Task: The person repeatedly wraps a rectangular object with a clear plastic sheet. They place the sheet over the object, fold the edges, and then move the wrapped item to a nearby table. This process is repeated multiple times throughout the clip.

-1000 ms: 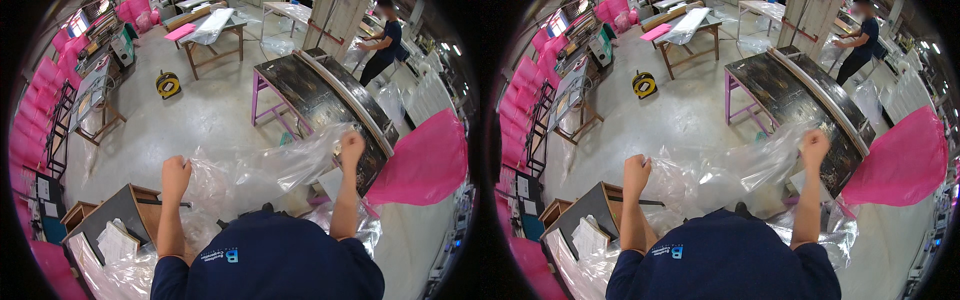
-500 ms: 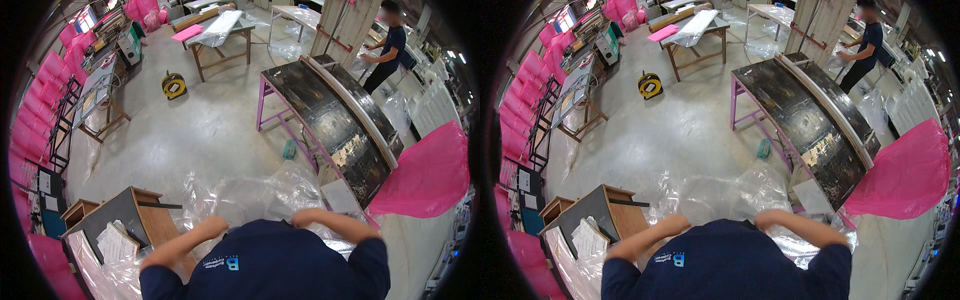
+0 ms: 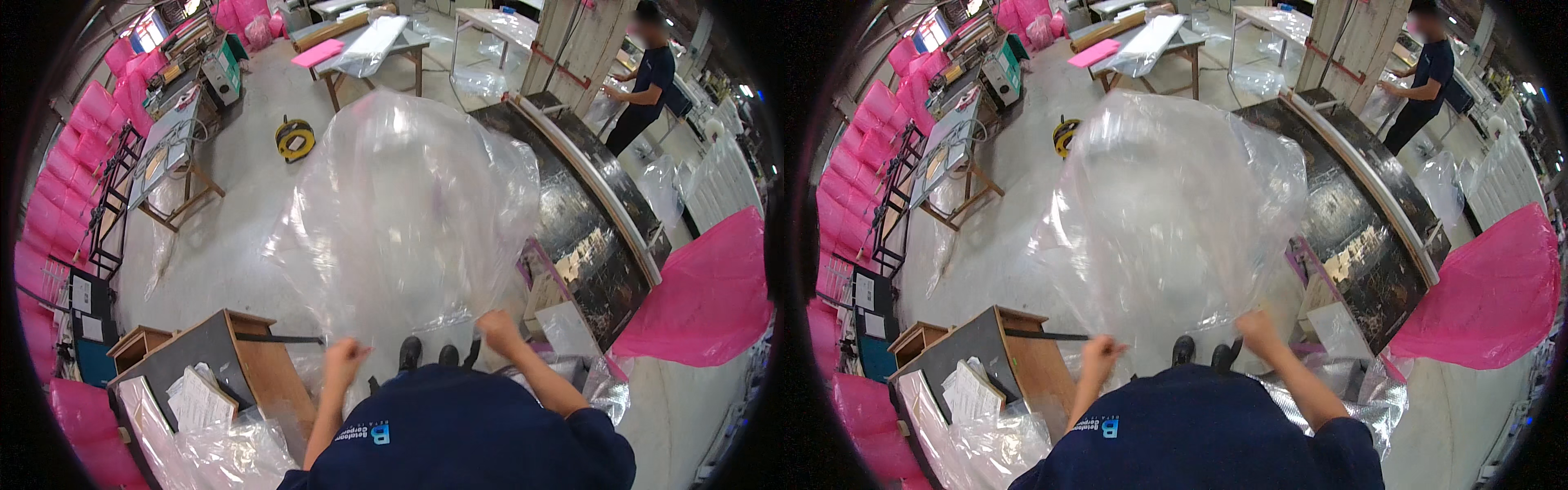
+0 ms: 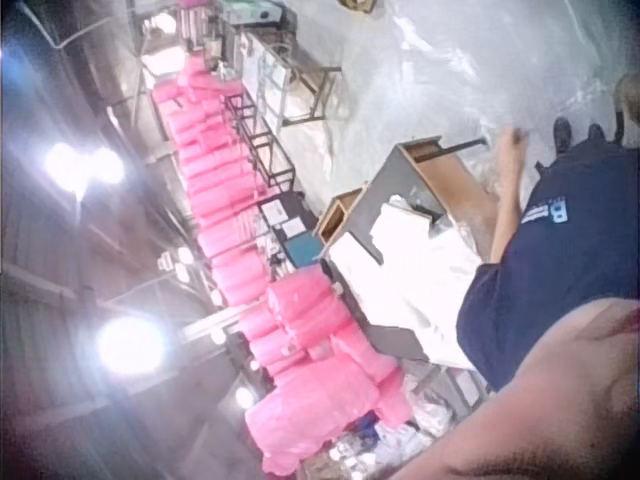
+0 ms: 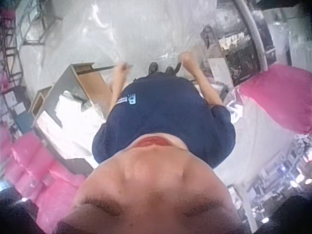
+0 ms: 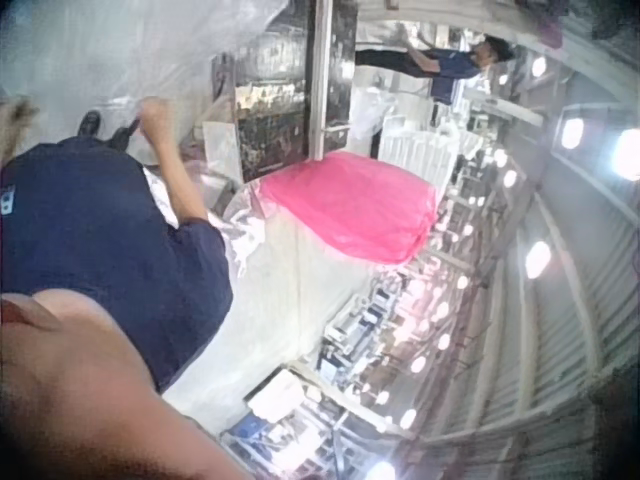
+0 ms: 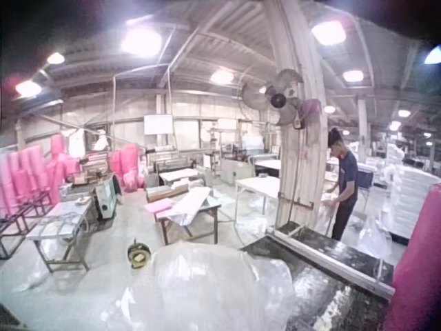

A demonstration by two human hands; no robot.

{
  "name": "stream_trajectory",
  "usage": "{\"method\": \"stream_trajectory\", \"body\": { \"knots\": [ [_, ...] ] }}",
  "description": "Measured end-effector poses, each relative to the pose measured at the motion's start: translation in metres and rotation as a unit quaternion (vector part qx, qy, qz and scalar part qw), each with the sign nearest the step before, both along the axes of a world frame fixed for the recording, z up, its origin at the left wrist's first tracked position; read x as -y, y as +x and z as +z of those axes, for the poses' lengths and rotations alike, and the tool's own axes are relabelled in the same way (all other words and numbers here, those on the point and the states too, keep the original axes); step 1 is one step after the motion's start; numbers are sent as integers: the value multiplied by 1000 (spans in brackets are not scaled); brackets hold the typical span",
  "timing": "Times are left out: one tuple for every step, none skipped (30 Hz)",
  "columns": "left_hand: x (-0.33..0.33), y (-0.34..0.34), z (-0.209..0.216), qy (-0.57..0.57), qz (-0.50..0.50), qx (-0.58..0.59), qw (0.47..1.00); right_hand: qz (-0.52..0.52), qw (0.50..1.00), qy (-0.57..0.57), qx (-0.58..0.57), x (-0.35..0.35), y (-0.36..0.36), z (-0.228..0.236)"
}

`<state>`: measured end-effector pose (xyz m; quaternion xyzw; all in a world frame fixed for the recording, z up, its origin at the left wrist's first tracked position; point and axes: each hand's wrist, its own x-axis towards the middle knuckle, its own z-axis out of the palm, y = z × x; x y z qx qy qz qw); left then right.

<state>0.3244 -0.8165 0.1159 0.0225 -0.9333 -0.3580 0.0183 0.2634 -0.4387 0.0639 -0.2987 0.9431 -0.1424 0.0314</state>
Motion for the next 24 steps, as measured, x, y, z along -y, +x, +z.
{"method": "stream_trajectory", "body": {
  "knots": [
    [-22, 8, -11, 72, -20, 3, 997, 25, 991, -127, 25, 29, 10, 15],
    [-41, 4, -9, 102, -15, 38, 994, -28, 978, -204, 27, 45, 13, 8],
    [-57, -2, -4, 133, -6, 73, 988, -78, 957, -277, 31, 59, 15, 1],
    [-68, -9, 1, 178, 18, 74, 981, -100, 947, -290, 93, 77, 8, 20],
    [-76, -15, 6, 222, 41, 79, 971, -125, 932, -301, 159, 92, -2, 43],
    [-82, -23, 2, 289, 50, 67, 954, -127, 927, -322, 145, 103, -8, 51],
    [-85, -35, -3, 356, 56, 53, 931, -131, 921, -344, 127, 112, -14, 57],
    [-87, -45, 9, 382, 57, 45, 921, -126, 914, -376, 87, 122, -18, 72],
    [-90, -53, 25, 409, 55, 35, 910, -123, 904, -407, 43, 128, -21, 90],
    [-92, -58, 37, 439, 59, 53, 895, -129, 907, -399, 25, 130, -21, 102],
    [-94, -63, 48, 469, 62, 70, 878, -136, 910, -392, 5, 130, -22, 112],
    [-96, -66, 56, 497, 63, 84, 861, -142, 912, -385, -17, 131, -22, 119],
    [-99, -67, 63, 501, 64, 93, 858, -152, 903, -400, -29, 132, -21, 124],
    [-101, -68, 69, 505, 66, 101, 855, -162, 894, -415, -41, 133, -19, 128],
    [-102, -69, 72, 508, 67, 108, 852, -171, 885, -431, -52, 133, -19, 129],
    [-103, -69, 72, 526, 70, 107, 841, -131, 907, -393, -74, 132, -18, 128],
    [-103, -68, 71, 544, 73, 106, 829, -89, 926, -355, -97, 129, -18, 127],
    [-104, -68, 71, 560, 75, 106, 818, -50, 941, -315, -118, 126, -18, 126],
    [-104, -68, 70, 560, 78, 111, 818, -47, 948, -296, -107, 124, -16, 122],
    [-104, -68, 68, 559, 80, 116, 817, -44, 955, -278, -96, 122, -15, 116],
    [-104, -69, 67, 558, 83, 120, 817, -40, 961, -259, -84, 122, -14, 115],
    [-105, -69, 67, 575, 101, 128, 802, -27, 958, -273, -79, 123, -13, 115],
    [-107, -68, 66, 590, 120, 136, 787, -14, 955, -288, -73, 125, -12, 117],
    [-108, -67, 65, 606, 138, 146, 770, -2, 951, -301, -67, 126, -11, 119]
  ]
}}
